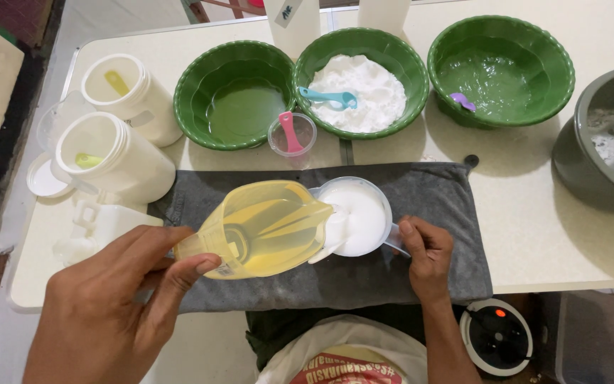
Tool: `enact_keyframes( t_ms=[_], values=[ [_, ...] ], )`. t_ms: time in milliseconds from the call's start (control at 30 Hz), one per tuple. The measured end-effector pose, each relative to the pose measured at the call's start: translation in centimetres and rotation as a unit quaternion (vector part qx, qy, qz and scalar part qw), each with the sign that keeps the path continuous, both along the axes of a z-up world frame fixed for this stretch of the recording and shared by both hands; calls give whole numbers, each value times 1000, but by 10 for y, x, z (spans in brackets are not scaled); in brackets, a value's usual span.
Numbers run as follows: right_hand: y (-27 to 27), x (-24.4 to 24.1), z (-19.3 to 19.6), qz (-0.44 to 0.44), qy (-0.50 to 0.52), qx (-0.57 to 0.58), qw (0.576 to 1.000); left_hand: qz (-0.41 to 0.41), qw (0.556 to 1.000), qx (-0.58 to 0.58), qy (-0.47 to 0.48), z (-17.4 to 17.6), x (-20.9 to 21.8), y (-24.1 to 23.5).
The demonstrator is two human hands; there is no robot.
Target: Mixing white liquid in a small cup using a spoon and adding more liquid from a pitcher.
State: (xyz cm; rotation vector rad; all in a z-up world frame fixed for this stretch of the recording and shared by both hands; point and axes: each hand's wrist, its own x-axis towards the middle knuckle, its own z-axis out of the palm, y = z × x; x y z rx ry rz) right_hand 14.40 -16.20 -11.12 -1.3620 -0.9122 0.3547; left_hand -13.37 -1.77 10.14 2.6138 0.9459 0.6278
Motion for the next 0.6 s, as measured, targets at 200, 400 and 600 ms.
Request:
enact_keyframes(
  t_ms=[200, 400, 600],
  values=[
    [-1, 0, 0, -9, -2, -10, 1000, 1, 1000, -6, 0, 1, 0, 0],
    [0, 0, 0, -6, -5, -10, 1000, -3, 1000, 8, 2, 4, 1, 0],
    [0, 0, 2, -11, -14, -14, 1000, -5, 1000, 19, 14, 7, 3, 0]
  ],
)
